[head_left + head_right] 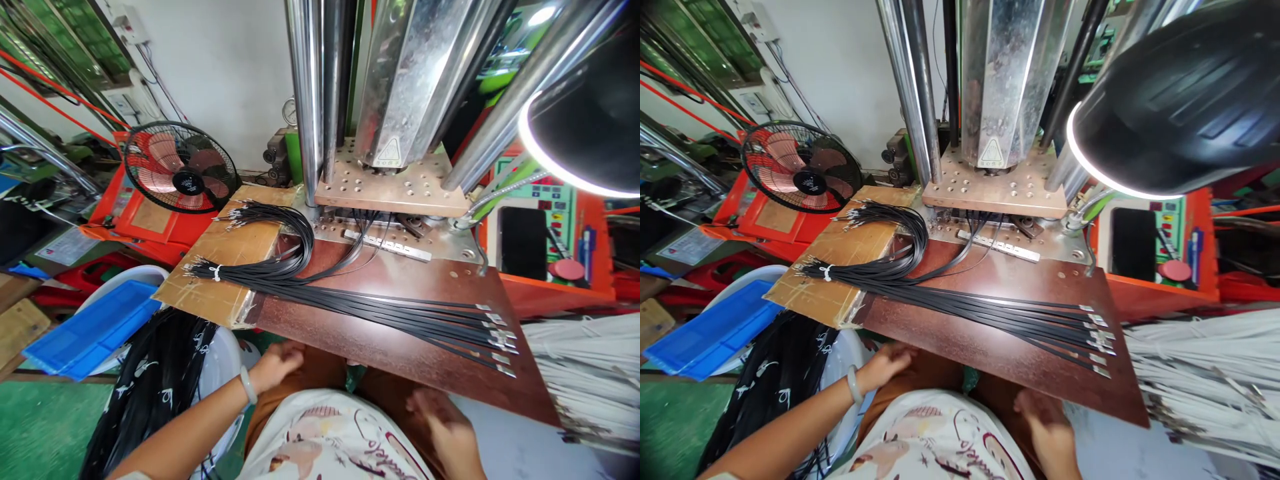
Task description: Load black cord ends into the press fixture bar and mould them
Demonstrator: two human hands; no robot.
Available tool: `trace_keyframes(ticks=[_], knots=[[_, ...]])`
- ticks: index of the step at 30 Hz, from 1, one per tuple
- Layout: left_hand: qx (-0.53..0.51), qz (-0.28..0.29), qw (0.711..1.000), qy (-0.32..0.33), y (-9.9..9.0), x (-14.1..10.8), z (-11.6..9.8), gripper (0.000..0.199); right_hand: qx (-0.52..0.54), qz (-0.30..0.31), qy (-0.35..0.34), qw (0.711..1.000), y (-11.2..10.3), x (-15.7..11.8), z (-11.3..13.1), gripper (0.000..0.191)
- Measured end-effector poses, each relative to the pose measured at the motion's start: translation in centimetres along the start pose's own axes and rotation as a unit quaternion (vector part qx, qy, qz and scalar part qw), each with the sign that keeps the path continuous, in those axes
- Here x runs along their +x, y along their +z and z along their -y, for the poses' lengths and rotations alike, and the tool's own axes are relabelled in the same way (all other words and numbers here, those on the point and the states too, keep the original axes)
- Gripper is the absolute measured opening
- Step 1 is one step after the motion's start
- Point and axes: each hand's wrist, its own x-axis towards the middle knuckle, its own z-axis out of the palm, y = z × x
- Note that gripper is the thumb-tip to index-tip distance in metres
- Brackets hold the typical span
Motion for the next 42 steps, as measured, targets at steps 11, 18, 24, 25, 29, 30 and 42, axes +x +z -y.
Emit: trace_keyframes(ticks=[11, 18, 24, 25, 29, 30, 42], knots=[[0.580, 0.222, 0.716, 0.318, 8.5, 9.0, -15.3, 0.032, -0.555, 0.093, -0.470, 0.679, 3.0, 17.7, 18.1, 0.033], [0.701, 0.224, 0.636, 0.233, 12.1, 12.1, -16.1, 0.019, -0.648, 0.164, -0.459, 0.586, 3.5, 22.3, 18.3, 0.031], [0.696, 0.230, 0.658, 0.173, 12.1, 12.8, -16.1, 0.030, -0.586, 0.100, -0.437, 0.675, -2.9, 19.8, 18.5, 0.041], [0.700, 0.235, 0.657, 0.150, 12.2, 13.0, -16.2, 0.025, -0.568, 0.081, -0.428, 0.699, -3.9, 19.0, 18.5, 0.042], [0.676, 0.262, 0.684, 0.086, 12.5, 14.1, -17.1, 0.022, -0.521, -0.014, -0.397, 0.756, -7.5, 15.5, 18.6, 0.041], [0.641, 0.285, 0.711, 0.056, 12.6, 14.5, -17.5, 0.025, -0.515, -0.038, -0.387, 0.764, -8.0, 14.8, 18.7, 0.039], [0.270, 0.494, 0.808, -0.172, 16.7, 18.0, -19.0, 0.020, -0.539, 0.063, -0.510, 0.667, 1.9, 9.1, 18.8, 0.039]])
